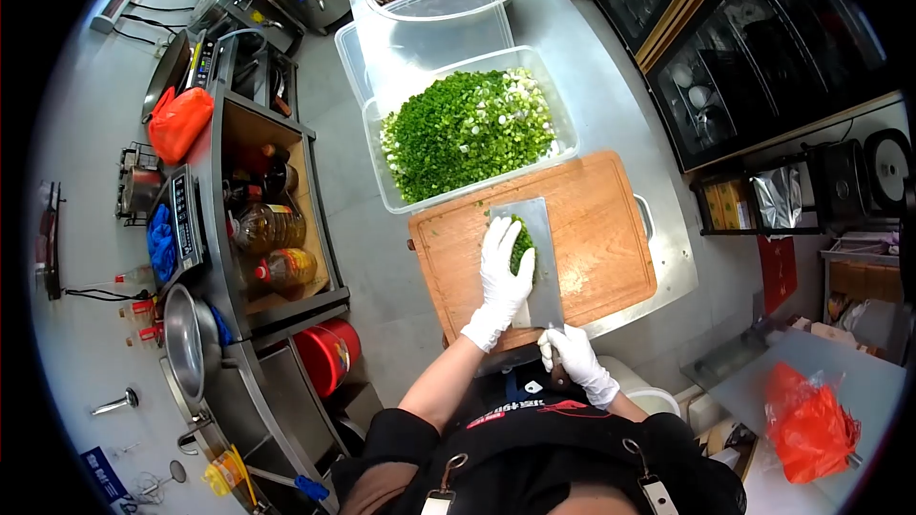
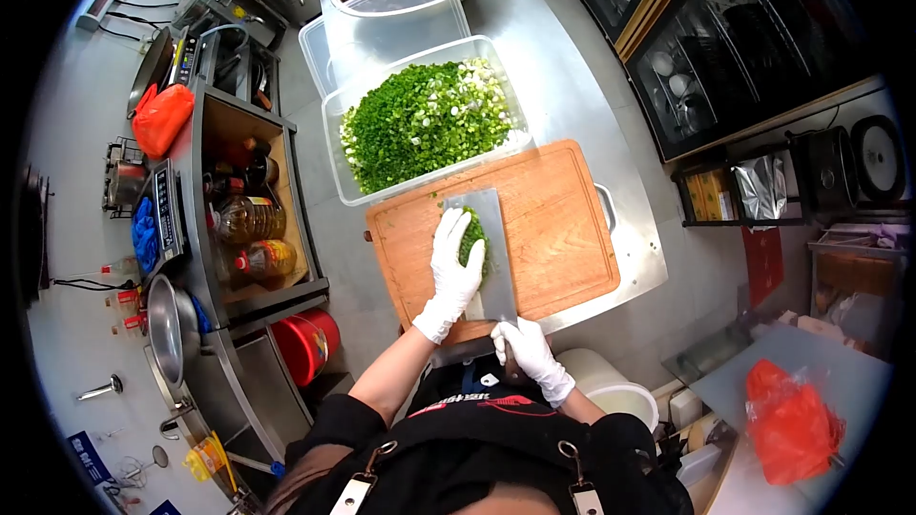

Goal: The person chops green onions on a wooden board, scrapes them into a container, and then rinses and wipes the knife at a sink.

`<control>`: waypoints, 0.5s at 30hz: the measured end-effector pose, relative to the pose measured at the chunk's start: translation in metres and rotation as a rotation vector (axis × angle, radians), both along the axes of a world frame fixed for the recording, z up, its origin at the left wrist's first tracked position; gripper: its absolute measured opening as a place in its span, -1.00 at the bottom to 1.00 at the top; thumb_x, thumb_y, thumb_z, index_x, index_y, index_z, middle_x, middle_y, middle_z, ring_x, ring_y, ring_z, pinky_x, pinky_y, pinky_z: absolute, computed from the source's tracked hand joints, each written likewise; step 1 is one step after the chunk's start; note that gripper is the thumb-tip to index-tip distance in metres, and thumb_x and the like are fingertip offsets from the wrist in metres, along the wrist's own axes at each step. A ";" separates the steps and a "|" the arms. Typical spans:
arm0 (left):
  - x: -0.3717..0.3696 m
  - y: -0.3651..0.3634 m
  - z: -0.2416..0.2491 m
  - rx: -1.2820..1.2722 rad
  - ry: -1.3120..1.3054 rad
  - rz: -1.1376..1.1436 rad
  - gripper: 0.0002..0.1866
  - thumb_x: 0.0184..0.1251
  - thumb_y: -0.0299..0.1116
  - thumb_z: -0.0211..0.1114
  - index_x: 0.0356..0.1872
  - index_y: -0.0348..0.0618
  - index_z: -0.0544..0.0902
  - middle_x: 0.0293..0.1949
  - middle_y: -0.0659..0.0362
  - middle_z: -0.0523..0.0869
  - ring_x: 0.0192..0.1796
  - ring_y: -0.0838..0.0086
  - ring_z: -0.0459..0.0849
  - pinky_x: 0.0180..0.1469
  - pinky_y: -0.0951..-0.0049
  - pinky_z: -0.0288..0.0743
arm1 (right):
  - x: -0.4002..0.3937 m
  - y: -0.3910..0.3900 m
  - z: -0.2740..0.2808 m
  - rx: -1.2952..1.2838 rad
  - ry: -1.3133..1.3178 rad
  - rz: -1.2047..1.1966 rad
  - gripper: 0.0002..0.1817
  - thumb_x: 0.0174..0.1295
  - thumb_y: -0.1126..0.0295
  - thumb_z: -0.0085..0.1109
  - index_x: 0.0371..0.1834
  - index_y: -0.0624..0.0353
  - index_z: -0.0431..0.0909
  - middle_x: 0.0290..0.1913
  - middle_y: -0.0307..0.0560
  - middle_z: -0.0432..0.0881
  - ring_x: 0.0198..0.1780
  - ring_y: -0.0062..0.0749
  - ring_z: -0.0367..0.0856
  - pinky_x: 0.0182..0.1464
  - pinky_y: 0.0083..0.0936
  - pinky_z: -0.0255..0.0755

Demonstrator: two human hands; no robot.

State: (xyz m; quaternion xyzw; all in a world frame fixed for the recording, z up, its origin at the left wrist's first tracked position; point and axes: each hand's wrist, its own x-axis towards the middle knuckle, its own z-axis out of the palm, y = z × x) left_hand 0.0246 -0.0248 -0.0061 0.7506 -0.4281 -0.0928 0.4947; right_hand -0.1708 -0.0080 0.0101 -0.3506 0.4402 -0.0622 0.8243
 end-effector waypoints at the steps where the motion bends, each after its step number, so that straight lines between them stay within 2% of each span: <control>1: -0.003 -0.002 0.004 -0.011 0.011 -0.001 -0.52 0.16 -0.43 0.35 0.15 -0.26 0.56 0.20 -0.11 0.54 0.32 -0.04 0.43 0.40 0.10 0.25 | -0.004 0.000 0.004 -0.013 -0.002 -0.002 -0.78 0.41 0.39 -0.02 -0.34 0.27 0.54 -0.58 -0.21 0.52 -0.59 -0.55 0.49 -0.51 -0.59 0.43; 6: -0.002 -0.035 0.052 -0.089 0.015 -0.047 -0.53 0.17 -0.44 0.34 0.15 -0.26 0.56 0.20 -0.11 0.55 0.32 -0.04 0.43 0.40 0.10 0.26 | -0.002 -0.023 0.057 -0.127 -0.010 -0.038 -0.77 0.41 0.39 -0.06 -0.34 0.29 0.51 -0.59 -0.17 0.51 -0.61 -0.51 0.48 -0.52 -0.57 0.42; 10: 0.040 -0.091 0.089 -0.179 0.013 -0.070 -0.56 0.26 -0.43 0.28 0.19 -0.23 0.54 0.21 -0.09 0.56 0.29 0.09 0.49 0.38 0.21 0.31 | 0.049 -0.074 0.125 -0.241 0.044 -0.037 -0.75 0.41 0.36 -0.09 -0.33 0.29 0.50 -0.60 -0.18 0.50 -0.64 -0.53 0.47 -0.55 -0.57 0.39; 14: 0.110 -0.146 0.094 -0.189 0.309 -0.143 -0.65 0.38 -0.40 0.20 0.14 -0.26 0.59 0.15 -0.02 0.64 0.22 0.23 0.56 0.31 0.34 0.37 | 0.115 -0.132 0.147 -0.360 0.121 -0.054 -0.72 0.40 0.26 -0.01 -0.34 0.27 0.51 -0.59 -0.22 0.50 -0.65 -0.54 0.47 -0.56 -0.55 0.40; 15: 0.128 -0.156 0.081 -0.212 0.233 -0.138 -0.69 0.41 -0.40 0.16 0.10 -0.28 0.62 0.11 0.00 0.67 0.20 0.24 0.58 0.29 0.38 0.38 | 0.129 -0.144 0.145 -0.412 0.136 -0.064 -0.71 0.40 0.25 -0.02 -0.35 0.26 0.51 -0.59 -0.22 0.50 -0.65 -0.53 0.48 -0.55 -0.55 0.40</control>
